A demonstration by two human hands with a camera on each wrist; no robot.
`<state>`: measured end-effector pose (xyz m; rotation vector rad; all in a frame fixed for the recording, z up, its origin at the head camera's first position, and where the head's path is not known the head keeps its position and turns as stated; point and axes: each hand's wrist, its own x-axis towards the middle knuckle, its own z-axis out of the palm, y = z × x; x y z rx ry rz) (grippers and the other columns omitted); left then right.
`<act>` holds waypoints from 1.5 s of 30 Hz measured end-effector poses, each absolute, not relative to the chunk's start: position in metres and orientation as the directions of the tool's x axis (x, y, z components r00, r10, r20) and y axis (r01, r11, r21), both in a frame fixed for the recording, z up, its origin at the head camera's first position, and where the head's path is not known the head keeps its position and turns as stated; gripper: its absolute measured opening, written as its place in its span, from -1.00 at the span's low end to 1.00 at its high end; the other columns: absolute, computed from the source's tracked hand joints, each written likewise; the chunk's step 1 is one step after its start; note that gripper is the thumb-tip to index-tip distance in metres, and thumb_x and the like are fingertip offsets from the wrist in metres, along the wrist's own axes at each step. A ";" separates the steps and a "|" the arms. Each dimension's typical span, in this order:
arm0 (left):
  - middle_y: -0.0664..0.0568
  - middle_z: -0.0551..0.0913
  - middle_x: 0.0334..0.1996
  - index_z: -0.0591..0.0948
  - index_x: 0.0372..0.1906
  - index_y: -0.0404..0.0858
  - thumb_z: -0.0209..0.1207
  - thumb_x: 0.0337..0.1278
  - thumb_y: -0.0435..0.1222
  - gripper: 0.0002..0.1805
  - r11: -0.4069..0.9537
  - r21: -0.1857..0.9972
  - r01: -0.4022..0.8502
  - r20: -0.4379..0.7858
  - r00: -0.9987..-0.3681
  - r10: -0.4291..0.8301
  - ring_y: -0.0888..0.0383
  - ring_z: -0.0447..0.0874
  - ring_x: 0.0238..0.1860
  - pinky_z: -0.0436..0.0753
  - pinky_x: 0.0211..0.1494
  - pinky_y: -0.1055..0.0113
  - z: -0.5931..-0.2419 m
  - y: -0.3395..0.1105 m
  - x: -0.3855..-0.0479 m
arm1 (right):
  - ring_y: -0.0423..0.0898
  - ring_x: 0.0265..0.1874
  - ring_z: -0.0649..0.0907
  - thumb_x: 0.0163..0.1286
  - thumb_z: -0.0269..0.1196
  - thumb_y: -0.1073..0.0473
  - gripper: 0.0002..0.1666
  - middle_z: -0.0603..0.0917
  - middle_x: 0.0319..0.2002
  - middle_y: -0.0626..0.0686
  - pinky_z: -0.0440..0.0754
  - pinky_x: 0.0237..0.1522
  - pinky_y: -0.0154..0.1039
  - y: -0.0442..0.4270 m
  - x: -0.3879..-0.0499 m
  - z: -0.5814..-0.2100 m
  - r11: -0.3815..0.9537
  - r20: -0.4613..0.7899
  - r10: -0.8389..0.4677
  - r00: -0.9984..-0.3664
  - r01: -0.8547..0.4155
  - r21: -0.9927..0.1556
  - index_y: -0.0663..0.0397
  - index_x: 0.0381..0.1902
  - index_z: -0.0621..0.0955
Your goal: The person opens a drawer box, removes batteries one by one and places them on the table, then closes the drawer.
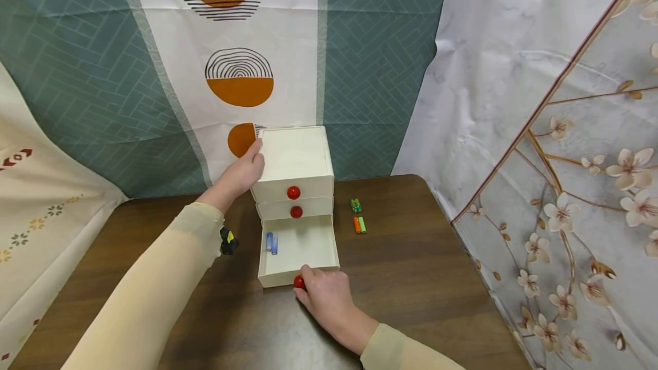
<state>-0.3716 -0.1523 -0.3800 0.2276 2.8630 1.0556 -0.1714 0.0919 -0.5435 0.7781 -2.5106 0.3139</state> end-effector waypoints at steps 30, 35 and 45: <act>-0.04 -0.05 0.82 -0.26 0.86 0.04 -0.50 0.78 0.09 -0.25 0.759 0.641 0.112 -0.021 -0.987 0.162 -0.25 0.15 0.71 0.13 0.73 -0.20 -0.383 -0.154 -0.374 | -0.34 -0.69 0.57 0.26 0.66 -0.19 -0.60 0.59 -0.61 -0.30 0.27 -0.67 -0.37 0.101 -0.176 -0.510 0.812 0.520 -0.449 -0.727 -0.575 -0.102 -0.16 -0.37 0.68; -0.04 -0.06 0.82 -0.25 0.86 0.04 -0.50 0.78 0.10 -0.25 0.755 0.646 0.111 -0.020 -0.987 0.162 -0.27 0.18 0.70 0.15 0.72 -0.21 -0.383 -0.154 -0.374 | -0.34 -0.66 0.64 0.25 0.67 -0.16 -0.65 0.68 -0.56 -0.28 0.35 -0.67 -0.39 0.100 -0.181 -0.505 0.799 0.567 -0.452 -0.688 -0.595 -0.085 -0.15 -0.33 0.74; -0.03 -0.06 0.82 -0.24 0.86 0.03 -0.48 0.79 0.08 -0.25 0.753 0.649 0.108 -0.018 -0.987 0.157 -0.26 0.16 0.71 0.13 0.73 -0.21 -0.382 -0.153 -0.373 | -0.32 -0.59 0.70 0.28 0.66 -0.18 -0.62 0.74 -0.46 -0.23 0.39 -0.64 -0.39 0.096 -0.192 -0.492 0.797 0.547 -0.470 -0.693 -0.600 -0.075 -0.12 -0.24 0.75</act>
